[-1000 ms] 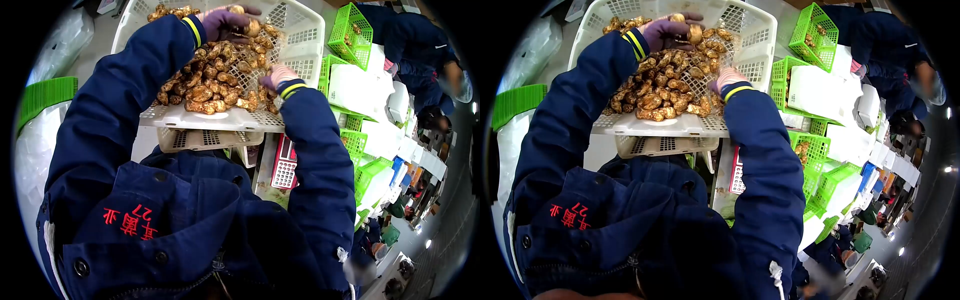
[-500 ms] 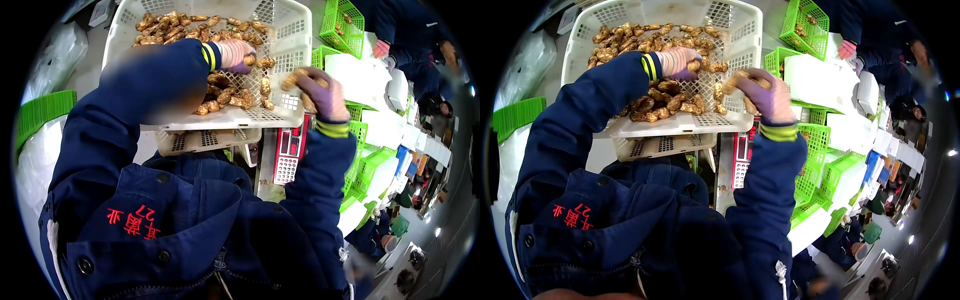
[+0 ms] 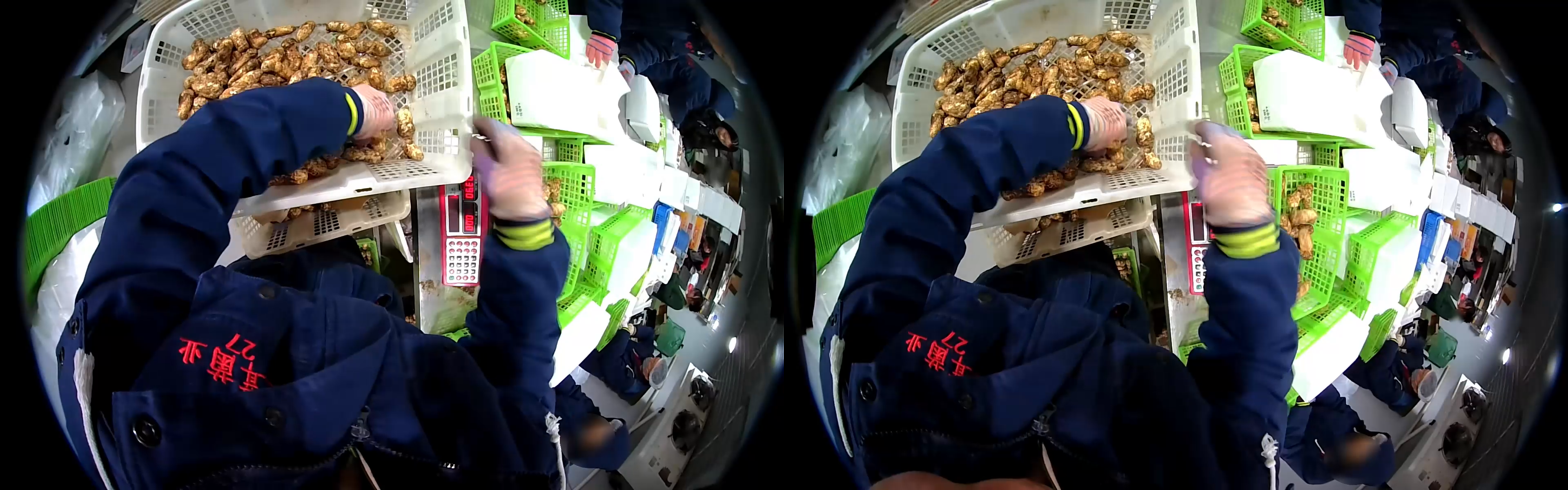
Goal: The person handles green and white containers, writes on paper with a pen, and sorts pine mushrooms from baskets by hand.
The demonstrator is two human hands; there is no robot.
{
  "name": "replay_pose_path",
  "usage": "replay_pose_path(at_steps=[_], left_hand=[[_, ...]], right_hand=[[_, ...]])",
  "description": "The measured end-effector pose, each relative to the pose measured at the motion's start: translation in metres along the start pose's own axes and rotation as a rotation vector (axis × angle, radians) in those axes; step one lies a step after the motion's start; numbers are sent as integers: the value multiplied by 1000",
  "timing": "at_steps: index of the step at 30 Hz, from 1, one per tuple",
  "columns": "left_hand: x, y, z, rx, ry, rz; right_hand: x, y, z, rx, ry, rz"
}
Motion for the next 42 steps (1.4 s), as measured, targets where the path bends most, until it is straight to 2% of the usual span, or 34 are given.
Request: replay_pose_path(at_steps=[1,2,4,5,6,7,8,10,11,14,15,16,18,19,20,22,24,25,26,27,28,29,30,31,32,34,35,36,38,42], left_hand=[[-19,-10,11,0,334,-165],[-31,-10,20,-65,451,-31],[-48,34,-16,23,713,22],[-53,56,-23,21,939,30],[-61,76,-26,24,1163,38],[-62,89,-30,151,1320,163],[-70,100,-25,-80,1478,102],[-79,107,-10,-75,1661,211],[-78,117,-17,76,1587,240],[-88,122,-8,161,1225,-65],[-84,122,-9,117,1111,-95],[-83,120,-6,-1,926,-233],[-72,116,-7,-142,594,-379],[-66,117,-11,101,328,-346],[-62,112,-10,4,161,-411],[-55,103,-11,-67,85,-467],[-49,103,-14,65,88,-478],[-44,100,-22,7,-3,-451],[-55,89,-10,54,11,-412],[-58,92,-17,172,164,-357],[-67,92,-20,186,507,-287],[-61,101,-39,-62,880,-305],[-63,100,-42,130,1087,-41],[-59,107,-49,-176,1406,-137],[-51,107,-61,33,1341,59],[-24,110,-75,-6,1481,66],[-4,113,-87,-87,1551,47],[6,106,-94,-77,1491,115],[31,87,-102,-147,1555,178],[83,67,-131,-151,1518,274]], right_hand=[[-5,-23,25,-126,175,-57],[4,-47,59,-370,320,-31],[-3,-76,98,-560,513,-167],[1,-88,119,-710,585,-171],[9,-96,140,-790,646,-158],[10,-97,149,-868,683,-238],[11,-98,158,-948,720,-319],[26,-106,183,-927,646,-108],[28,-105,188,-1014,681,-136],[17,-106,185,-980,769,-113],[17,-106,186,-938,777,-91],[19,-104,188,-944,776,-89],[19,-103,185,-948,743,-114],[16,-104,179,-1031,723,-98],[34,-104,190,-924,724,-170],[27,-114,150,-597,477,-89],[17,-110,115,-298,281,-38],[15,-98,102,-164,22,-62],[10,-84,90,-11,-226,-90],[6,-69,86,132,-632,60],[2,-51,84,300,-1038,194],[0,-33,82,387,-1282,225],[-4,-15,80,476,-1531,239],[-23,0,72,552,-1826,229],[-42,11,66,623,-2128,201],[-50,27,82,584,-2195,143],[-54,37,91,540,-1949,216],[-60,50,88,431,-1738,261],[-66,77,81,353,-1529,251],[-54,136,89,371,-1432,426]])
Point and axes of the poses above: each hand's wrist, its own y-axis away from the middle knuckle, its own z-axis out of the palm, x = y × z, the point moved 4 cm from there along -y, towards the middle knuckle, and after that the axes turned 12 degrees about -z, right-handed, at the moved point
